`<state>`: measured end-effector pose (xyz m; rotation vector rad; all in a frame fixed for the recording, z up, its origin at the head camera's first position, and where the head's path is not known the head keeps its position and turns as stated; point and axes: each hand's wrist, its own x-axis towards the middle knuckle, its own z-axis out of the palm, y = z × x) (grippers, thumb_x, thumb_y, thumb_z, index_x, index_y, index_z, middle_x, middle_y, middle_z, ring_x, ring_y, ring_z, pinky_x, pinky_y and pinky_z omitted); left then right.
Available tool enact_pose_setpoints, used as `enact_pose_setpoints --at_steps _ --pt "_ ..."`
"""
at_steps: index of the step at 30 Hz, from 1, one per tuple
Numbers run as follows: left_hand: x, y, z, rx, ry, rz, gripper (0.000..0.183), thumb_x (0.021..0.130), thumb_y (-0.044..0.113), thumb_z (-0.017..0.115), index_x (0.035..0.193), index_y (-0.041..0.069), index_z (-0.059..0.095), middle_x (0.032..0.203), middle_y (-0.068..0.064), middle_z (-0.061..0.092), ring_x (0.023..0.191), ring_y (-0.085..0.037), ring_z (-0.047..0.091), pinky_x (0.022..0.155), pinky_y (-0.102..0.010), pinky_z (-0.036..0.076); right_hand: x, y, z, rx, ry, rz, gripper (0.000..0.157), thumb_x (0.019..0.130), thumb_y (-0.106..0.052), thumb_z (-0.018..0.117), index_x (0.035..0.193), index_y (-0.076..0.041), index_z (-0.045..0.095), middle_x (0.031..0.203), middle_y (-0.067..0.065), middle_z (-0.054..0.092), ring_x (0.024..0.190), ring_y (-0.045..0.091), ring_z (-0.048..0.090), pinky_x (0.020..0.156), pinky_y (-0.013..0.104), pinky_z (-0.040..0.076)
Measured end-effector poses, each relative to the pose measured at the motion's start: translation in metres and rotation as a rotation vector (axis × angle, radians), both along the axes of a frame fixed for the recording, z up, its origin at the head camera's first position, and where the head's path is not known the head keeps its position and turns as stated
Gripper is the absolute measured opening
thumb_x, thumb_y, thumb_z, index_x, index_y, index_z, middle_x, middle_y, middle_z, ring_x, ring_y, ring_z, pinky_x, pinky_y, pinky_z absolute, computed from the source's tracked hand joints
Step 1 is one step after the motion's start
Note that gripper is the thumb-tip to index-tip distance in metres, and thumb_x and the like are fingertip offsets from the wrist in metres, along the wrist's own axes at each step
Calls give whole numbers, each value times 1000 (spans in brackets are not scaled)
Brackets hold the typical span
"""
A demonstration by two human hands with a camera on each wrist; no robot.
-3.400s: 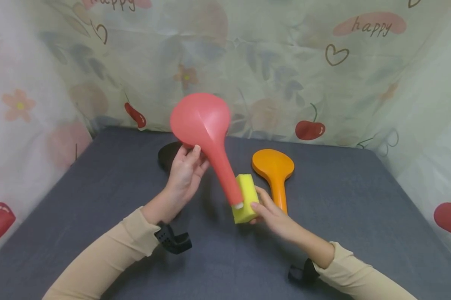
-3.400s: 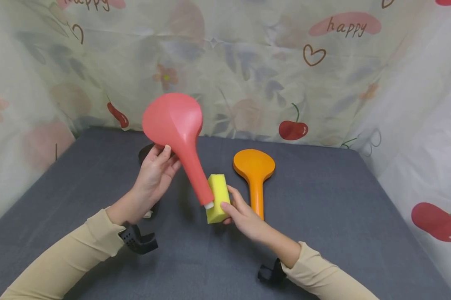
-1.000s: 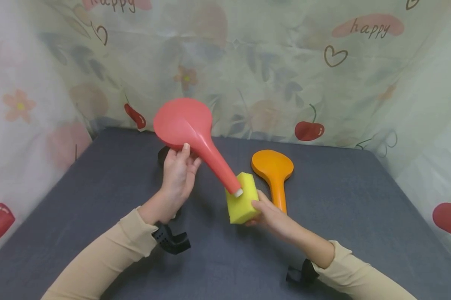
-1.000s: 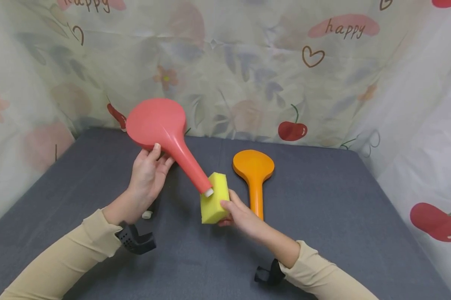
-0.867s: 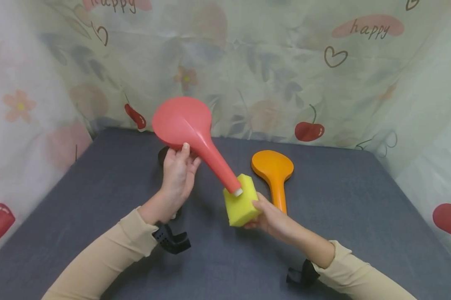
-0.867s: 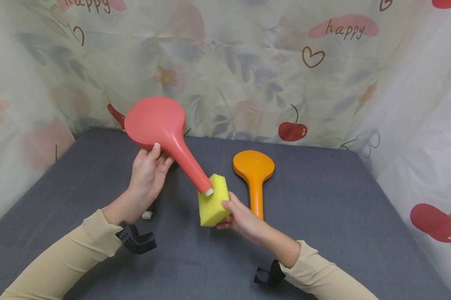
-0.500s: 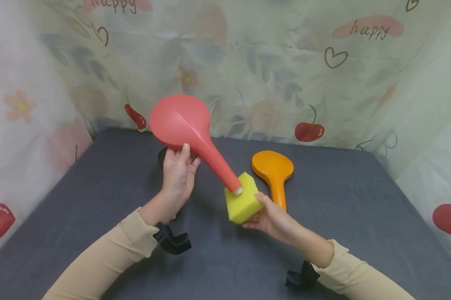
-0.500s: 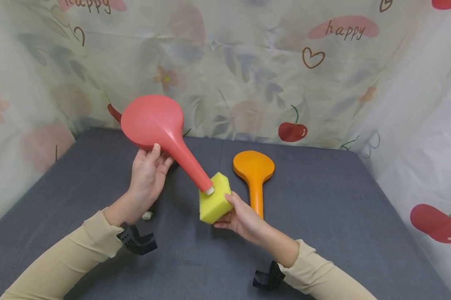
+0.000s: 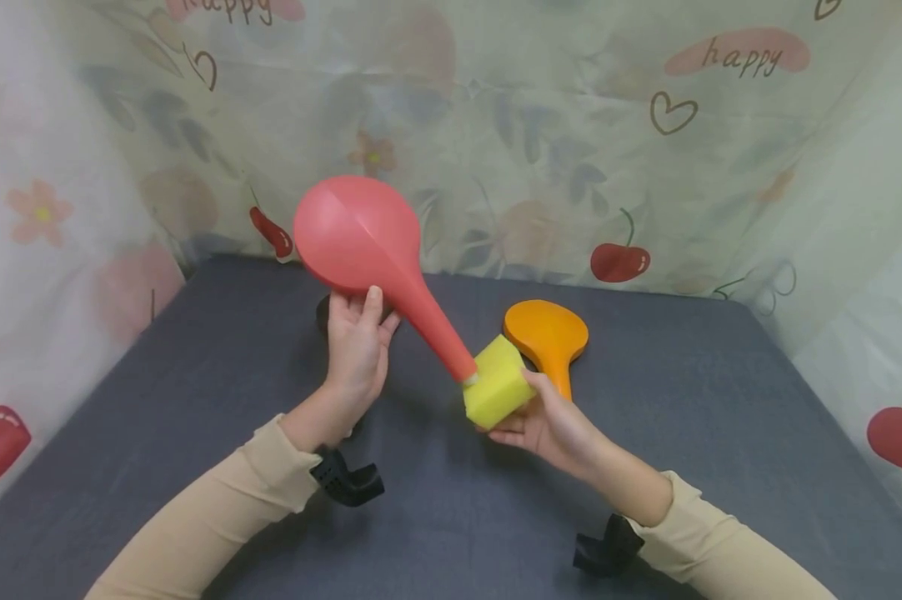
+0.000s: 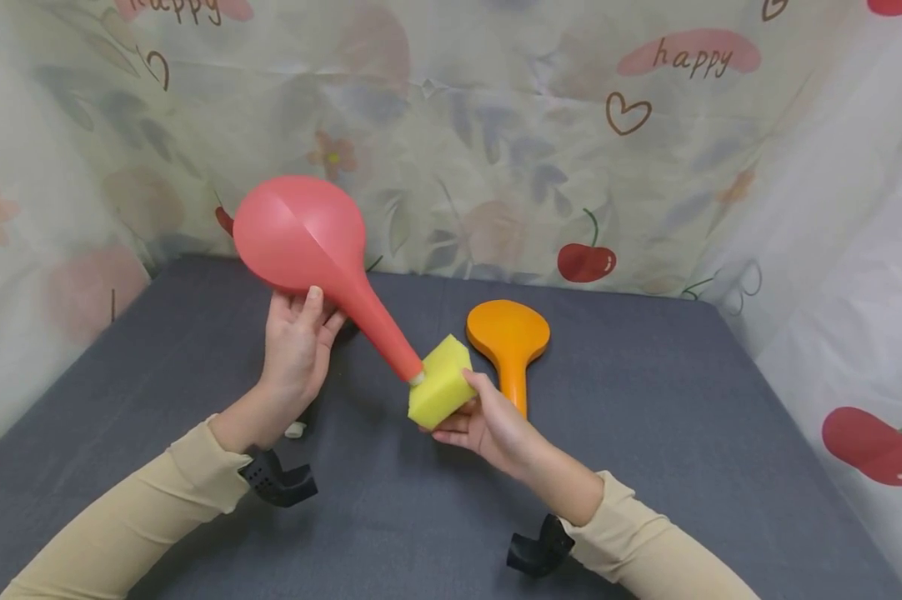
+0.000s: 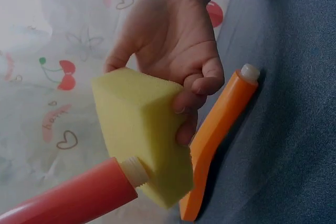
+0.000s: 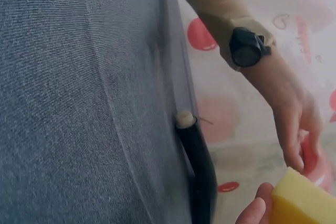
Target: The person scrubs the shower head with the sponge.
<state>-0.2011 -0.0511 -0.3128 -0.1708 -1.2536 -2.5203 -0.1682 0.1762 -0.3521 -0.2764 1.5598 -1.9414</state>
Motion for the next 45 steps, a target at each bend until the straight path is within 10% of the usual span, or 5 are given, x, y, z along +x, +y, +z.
enact_pose_setpoints --at_steps 23,37,45 --pt "-7 8 -24 -264 -330 -168 38 98 5 41 134 3 32 128 -13 49 95 -5 57 105 -46 40 -16 26 24 317 237 -218 60 100 -41 36 148 -15 12 120 6 41 101 19 50 90 29 41" --pt "-29 18 -46 -430 -531 -342 41 100 12 40 138 -1 30 135 -22 47 120 -29 50 107 -46 38 -30 43 22 462 308 -340 63 98 -43 40 148 -14 15 128 15 36 107 28 45 92 36 37" --pt "-44 23 -53 -472 -584 -356 37 100 13 40 134 -2 38 128 -20 53 109 -23 56 103 -44 43 -38 51 17 553 352 -385 69 96 -46 44 148 -13 15 139 23 32 118 31 40 98 42 35"
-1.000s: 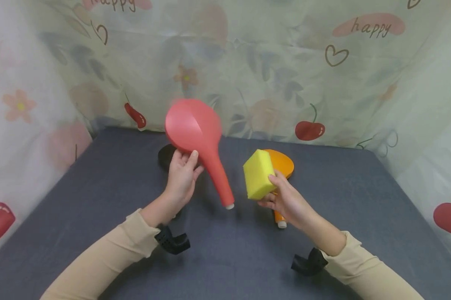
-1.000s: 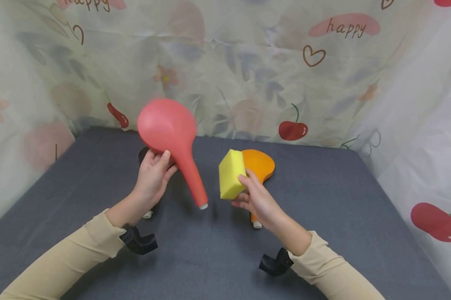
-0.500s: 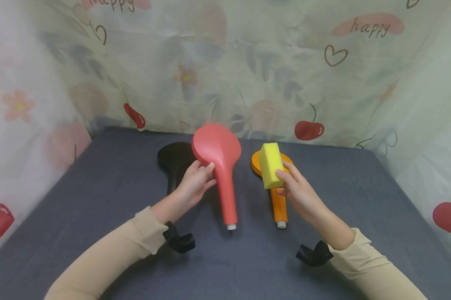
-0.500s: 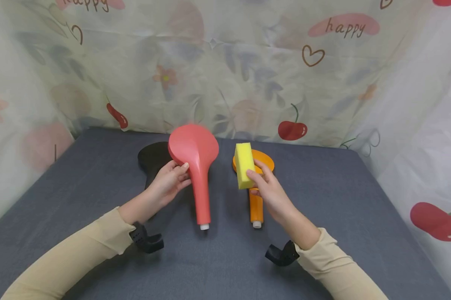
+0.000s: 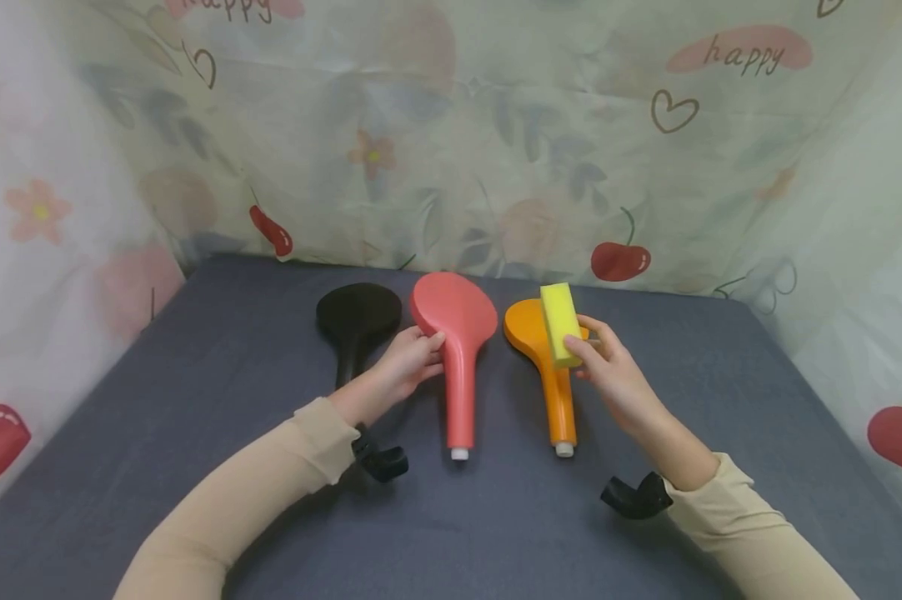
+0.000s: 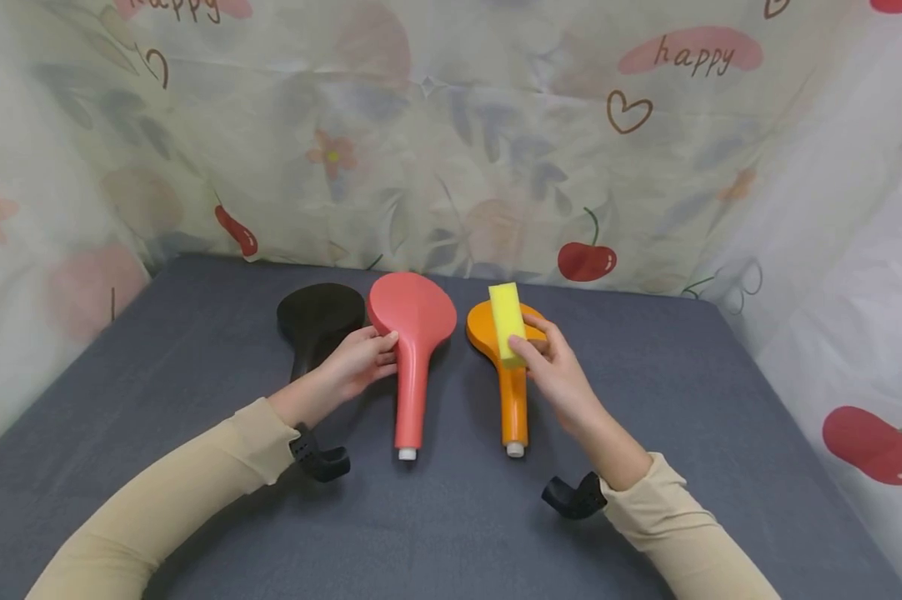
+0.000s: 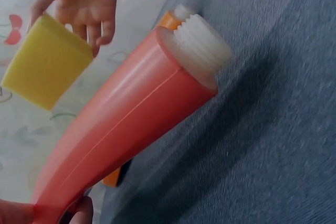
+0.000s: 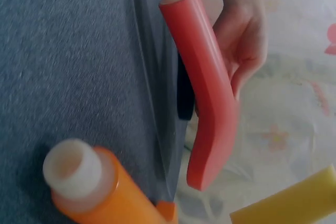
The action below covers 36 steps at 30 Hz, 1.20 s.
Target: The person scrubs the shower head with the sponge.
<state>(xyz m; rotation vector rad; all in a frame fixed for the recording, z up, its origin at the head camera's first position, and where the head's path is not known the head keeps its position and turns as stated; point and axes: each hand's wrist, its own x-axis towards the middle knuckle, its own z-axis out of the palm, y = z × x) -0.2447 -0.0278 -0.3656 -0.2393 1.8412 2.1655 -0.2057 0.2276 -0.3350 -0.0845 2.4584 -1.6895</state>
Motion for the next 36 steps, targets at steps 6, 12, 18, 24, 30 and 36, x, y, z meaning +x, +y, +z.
enact_pose_setpoints --at_steps 6,12,18,24,30,36 --pt "-13 -4 -9 -9 -47 24 38 100 13 40 134 -2 39 125 -18 53 106 -22 55 103 -43 43 -3 5 -4 36 10 -16 70 95 -48 45 148 -13 16 141 23 32 123 33 38 103 47 34" --pt "-21 -7 -15 -3 -84 15 39 100 13 40 136 -2 38 126 -17 52 106 -21 53 105 -42 41 -6 10 -7 72 12 -36 71 94 -49 46 147 -12 17 141 24 33 126 35 36 107 53 31" --pt "-25 -7 -19 6 -105 -8 41 100 12 40 138 -1 36 120 -13 52 105 -21 51 107 -41 40 -8 13 -8 94 19 -34 71 94 -49 46 147 -12 18 141 24 35 127 35 36 104 50 32" --pt "-29 -6 -23 9 -139 -10 43 99 13 42 139 -1 34 119 -12 51 107 -21 50 107 -40 40 -10 15 -8 103 12 -44 73 93 -51 46 148 -12 18 142 23 34 128 35 35 106 52 30" --pt "-31 -6 -25 -5 -147 -9 42 99 13 41 138 -3 34 118 -12 49 109 -22 50 106 -39 41 -12 19 -9 106 7 -52 75 92 -53 46 148 -12 17 143 24 31 129 36 33 109 54 28" --pt "-31 -11 -25 -70 -149 -32 42 100 14 42 135 -7 33 115 -12 47 109 -21 50 105 -35 42 -15 23 -11 114 2 -59 77 92 -54 46 148 -13 15 144 24 30 130 36 33 110 55 27"
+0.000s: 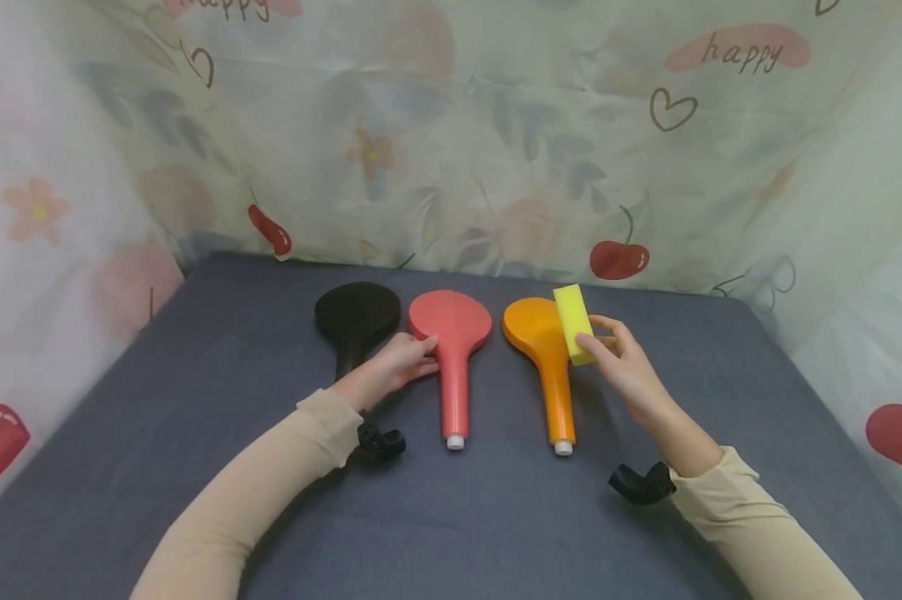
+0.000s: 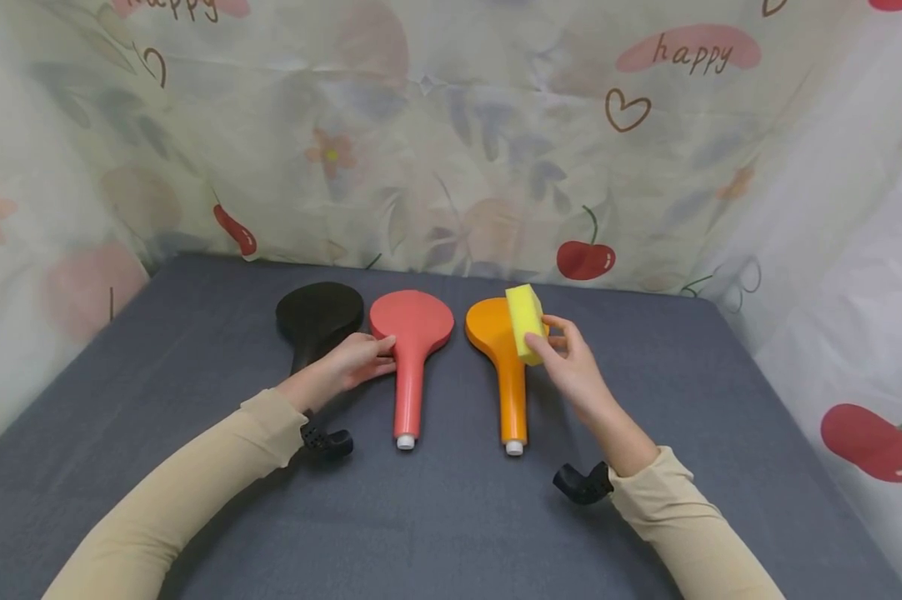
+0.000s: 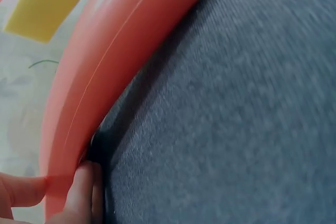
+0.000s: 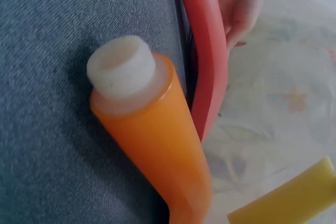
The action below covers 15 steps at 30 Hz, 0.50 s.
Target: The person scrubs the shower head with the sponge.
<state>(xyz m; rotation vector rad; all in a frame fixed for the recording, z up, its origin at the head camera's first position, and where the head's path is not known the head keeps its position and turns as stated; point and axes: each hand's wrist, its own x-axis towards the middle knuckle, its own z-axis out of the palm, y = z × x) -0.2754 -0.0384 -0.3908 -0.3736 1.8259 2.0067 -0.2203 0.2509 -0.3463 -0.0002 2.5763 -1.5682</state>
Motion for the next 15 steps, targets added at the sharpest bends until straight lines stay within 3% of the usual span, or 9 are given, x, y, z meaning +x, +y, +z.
enact_pose_setpoints --at_steps 7,10,13,15 --pt "5 -6 7 -119 35 -71 50 98 16 45 138 -10 29 133 -22 47 121 -25 50 104 -34 43 -2 6 -1 2 11 -17 77 92 -54 45 149 -12 14 143 25 30 129 37 34 110 55 27" --pt "7 -7 11 -153 56 -92 51 97 15 46 138 -10 28 131 -21 46 119 -25 50 104 -35 43 -4 10 -2 3 14 -28 77 92 -54 45 149 -12 14 143 26 30 129 37 34 110 55 27" --pt "11 -6 15 -291 137 -110 46 95 17 48 130 -10 37 118 -16 49 107 -22 52 100 -34 46 -6 15 -2 9 21 -42 77 92 -54 44 149 -11 14 143 26 30 129 38 34 109 55 28" --pt "15 -3 18 -420 227 -102 48 93 19 49 131 -8 38 121 -18 45 109 -24 49 100 -38 45 -7 19 -3 13 27 -52 78 92 -54 44 149 -11 14 143 27 29 129 38 33 108 55 28"
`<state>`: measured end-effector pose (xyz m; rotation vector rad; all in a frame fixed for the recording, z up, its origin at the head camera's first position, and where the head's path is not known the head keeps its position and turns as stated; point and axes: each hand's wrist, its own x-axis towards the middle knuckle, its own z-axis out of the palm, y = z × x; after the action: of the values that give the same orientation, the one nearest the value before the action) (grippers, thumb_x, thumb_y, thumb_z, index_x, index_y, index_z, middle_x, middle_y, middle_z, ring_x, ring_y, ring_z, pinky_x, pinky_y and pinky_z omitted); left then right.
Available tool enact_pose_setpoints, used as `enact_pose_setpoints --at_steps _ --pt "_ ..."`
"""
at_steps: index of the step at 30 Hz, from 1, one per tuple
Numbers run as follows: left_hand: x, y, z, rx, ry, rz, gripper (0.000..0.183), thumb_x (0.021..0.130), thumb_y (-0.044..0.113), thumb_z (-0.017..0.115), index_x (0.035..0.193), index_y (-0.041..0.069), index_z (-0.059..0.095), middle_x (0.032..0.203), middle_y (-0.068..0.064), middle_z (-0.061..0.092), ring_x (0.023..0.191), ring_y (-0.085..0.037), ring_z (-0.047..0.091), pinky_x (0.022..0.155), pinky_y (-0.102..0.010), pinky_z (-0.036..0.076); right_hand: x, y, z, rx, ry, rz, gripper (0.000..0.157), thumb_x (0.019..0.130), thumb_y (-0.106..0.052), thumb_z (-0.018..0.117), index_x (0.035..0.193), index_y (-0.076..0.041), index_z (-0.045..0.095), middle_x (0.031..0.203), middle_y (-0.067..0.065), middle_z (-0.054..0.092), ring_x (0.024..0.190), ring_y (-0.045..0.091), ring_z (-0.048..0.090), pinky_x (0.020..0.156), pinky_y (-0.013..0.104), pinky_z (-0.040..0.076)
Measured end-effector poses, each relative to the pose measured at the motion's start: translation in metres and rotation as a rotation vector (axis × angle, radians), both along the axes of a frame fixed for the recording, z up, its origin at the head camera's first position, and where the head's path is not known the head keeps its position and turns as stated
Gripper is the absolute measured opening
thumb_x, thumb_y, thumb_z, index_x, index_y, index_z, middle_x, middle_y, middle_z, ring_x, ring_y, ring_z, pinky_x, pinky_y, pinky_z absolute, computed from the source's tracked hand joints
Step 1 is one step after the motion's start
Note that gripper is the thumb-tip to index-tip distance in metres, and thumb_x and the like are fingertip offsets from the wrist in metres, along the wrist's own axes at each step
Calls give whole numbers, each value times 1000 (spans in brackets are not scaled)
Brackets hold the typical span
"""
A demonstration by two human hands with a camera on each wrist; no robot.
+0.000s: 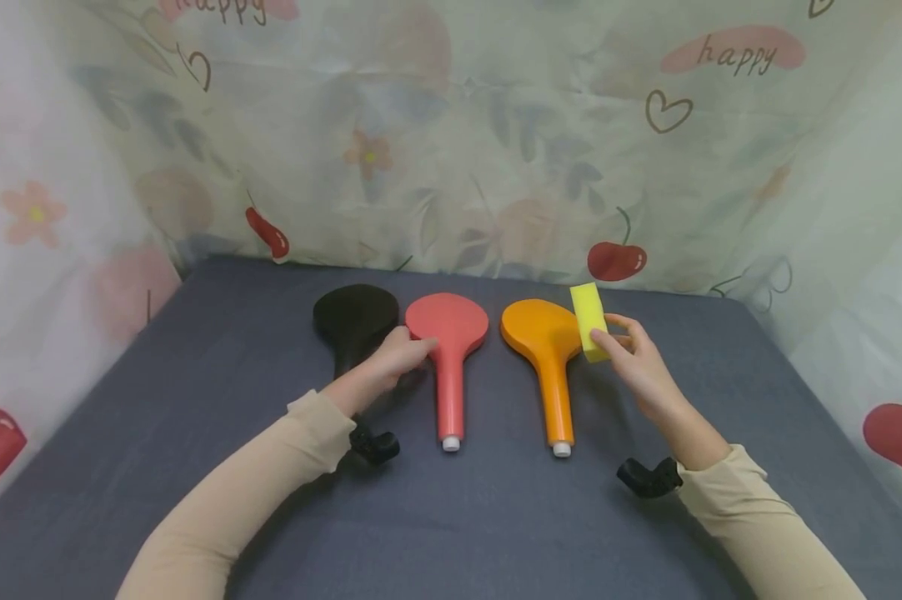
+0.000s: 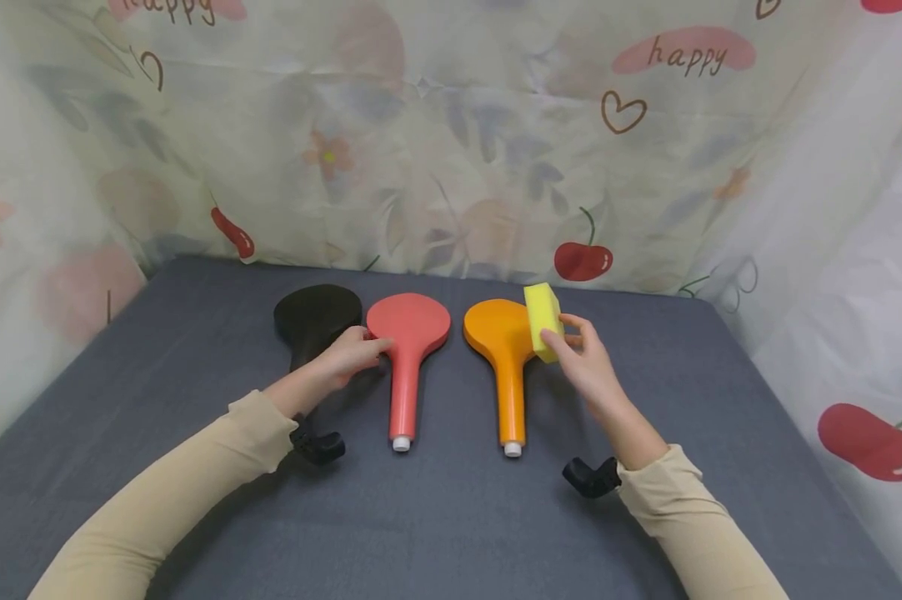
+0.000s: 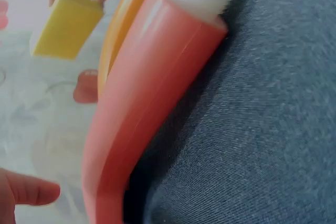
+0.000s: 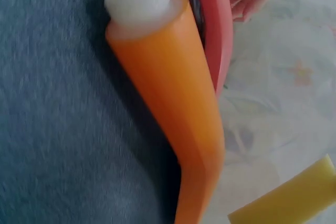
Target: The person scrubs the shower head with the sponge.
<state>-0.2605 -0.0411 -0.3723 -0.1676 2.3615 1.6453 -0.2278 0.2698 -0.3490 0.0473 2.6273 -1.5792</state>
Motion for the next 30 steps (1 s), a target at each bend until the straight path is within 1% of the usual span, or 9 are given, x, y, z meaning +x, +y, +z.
enact_pose_setpoints --at_steps 3,5,6,11,16,19,23,27,30 --pt "6 6 7 -136 137 -2 50 91 20 50 134 -4 39 133 -24 40 118 -30 47 100 -42 42 -4 5 -1 5 5 -16 78 92 -55 43 149 -10 13 144 27 28 129 39 32 109 56 27" --pt "9 11 12 -113 183 -40 52 93 19 50 139 -1 35 142 -25 32 128 -33 41 104 -45 39 -6 9 -2 8 5 -32 79 92 -55 43 149 -10 13 144 27 27 129 40 32 109 56 27" --pt "10 14 14 -87 188 -66 50 94 19 49 138 -1 37 141 -23 35 129 -33 41 104 -45 40 -7 11 -2 9 4 -40 79 92 -55 43 149 -10 12 145 28 26 130 40 31 109 56 27" --pt "15 32 22 6 135 -212 40 96 21 50 133 5 47 136 -14 49 121 -30 50 102 -41 43 -13 21 -6 7 1 -66 81 92 -56 42 149 -9 10 146 29 24 131 42 30 109 57 26" --pt "23 56 25 -32 122 -382 42 96 26 51 134 8 47 134 -10 51 115 -28 55 97 -38 47 -20 30 -7 10 -24 -114 83 91 -58 41 150 -10 9 147 29 24 130 42 30 106 57 28" --pt "25 74 22 -49 88 -440 45 95 29 52 135 7 46 133 -9 52 112 -27 57 95 -37 48 -23 36 -8 16 -30 -134 83 91 -59 40 150 -10 8 146 29 24 129 43 31 104 57 29" --pt "25 94 14 -35 -30 -430 54 94 32 55 137 5 40 132 -10 52 110 -24 58 96 -35 49 -27 41 -10 16 -25 -153 81 92 -57 38 150 -9 9 145 29 25 129 41 33 104 55 31" --pt "24 110 4 59 -157 -366 61 93 30 56 141 1 31 135 -13 46 112 -22 56 95 -35 50 -29 42 -12 9 -35 -167 80 92 -55 38 150 -8 8 146 29 25 129 39 34 104 54 32" --pt "24 118 -2 148 -210 -311 65 93 28 58 141 -2 27 135 -15 44 111 -23 55 93 -35 51 -31 44 -14 12 -48 -176 82 92 -57 38 150 -7 8 146 29 25 129 39 34 104 53 32"
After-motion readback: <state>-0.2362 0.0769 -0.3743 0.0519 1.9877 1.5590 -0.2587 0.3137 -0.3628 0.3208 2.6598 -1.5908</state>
